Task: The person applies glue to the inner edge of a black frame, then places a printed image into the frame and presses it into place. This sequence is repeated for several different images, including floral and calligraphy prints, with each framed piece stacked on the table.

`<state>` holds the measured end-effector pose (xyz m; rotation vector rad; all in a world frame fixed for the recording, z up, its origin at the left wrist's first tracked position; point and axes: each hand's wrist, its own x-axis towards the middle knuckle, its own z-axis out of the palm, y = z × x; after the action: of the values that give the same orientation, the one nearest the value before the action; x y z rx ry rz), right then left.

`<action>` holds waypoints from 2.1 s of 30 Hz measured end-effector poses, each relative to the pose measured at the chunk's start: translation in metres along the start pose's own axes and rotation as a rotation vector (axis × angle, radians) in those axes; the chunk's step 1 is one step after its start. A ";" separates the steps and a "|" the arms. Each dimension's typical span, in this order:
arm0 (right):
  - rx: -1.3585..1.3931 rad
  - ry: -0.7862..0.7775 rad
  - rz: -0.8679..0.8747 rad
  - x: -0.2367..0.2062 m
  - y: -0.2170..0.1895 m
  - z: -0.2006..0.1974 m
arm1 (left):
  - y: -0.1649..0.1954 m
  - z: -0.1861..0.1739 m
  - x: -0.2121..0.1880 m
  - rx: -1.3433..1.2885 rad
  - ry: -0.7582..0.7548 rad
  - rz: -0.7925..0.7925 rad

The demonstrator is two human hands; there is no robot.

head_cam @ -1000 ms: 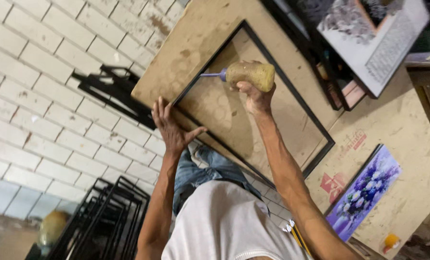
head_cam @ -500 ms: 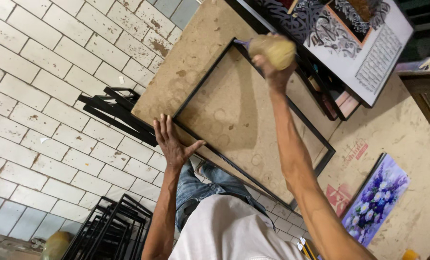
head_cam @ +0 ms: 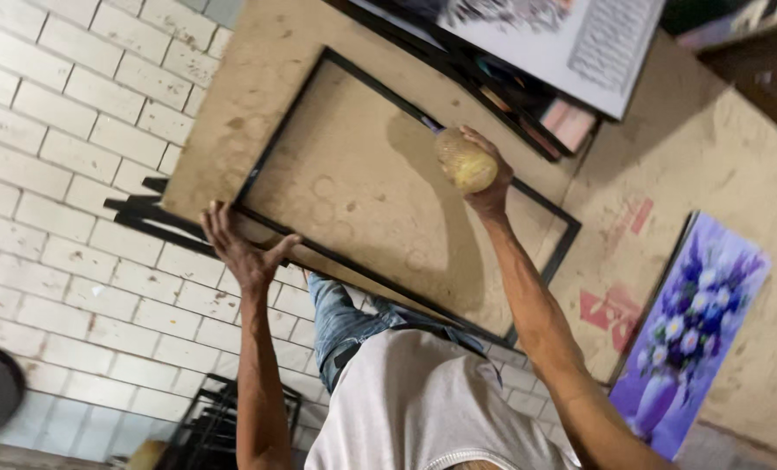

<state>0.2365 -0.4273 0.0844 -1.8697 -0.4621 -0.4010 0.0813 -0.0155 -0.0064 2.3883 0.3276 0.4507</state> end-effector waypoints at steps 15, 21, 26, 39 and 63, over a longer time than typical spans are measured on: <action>-0.153 0.384 0.242 -0.175 -0.022 -0.235 | -0.020 -0.002 0.002 0.014 -0.098 0.006; -0.410 0.375 0.333 -0.186 -0.044 -0.283 | -0.016 0.002 -0.002 0.030 -0.103 -0.039; -0.631 0.063 0.152 -0.164 -0.046 -0.251 | -0.014 0.004 -0.001 0.117 -0.079 0.004; -0.808 -0.178 0.284 -0.221 -0.179 -0.175 | -0.024 0.012 -0.005 0.200 -0.031 0.086; -0.694 -0.272 0.518 -0.289 -0.247 -0.144 | -0.038 0.007 -0.018 0.153 -0.092 0.059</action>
<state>-0.1438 -0.5219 0.1915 -2.6364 0.0178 0.0666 0.0635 0.0026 -0.0410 2.5641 0.2586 0.3517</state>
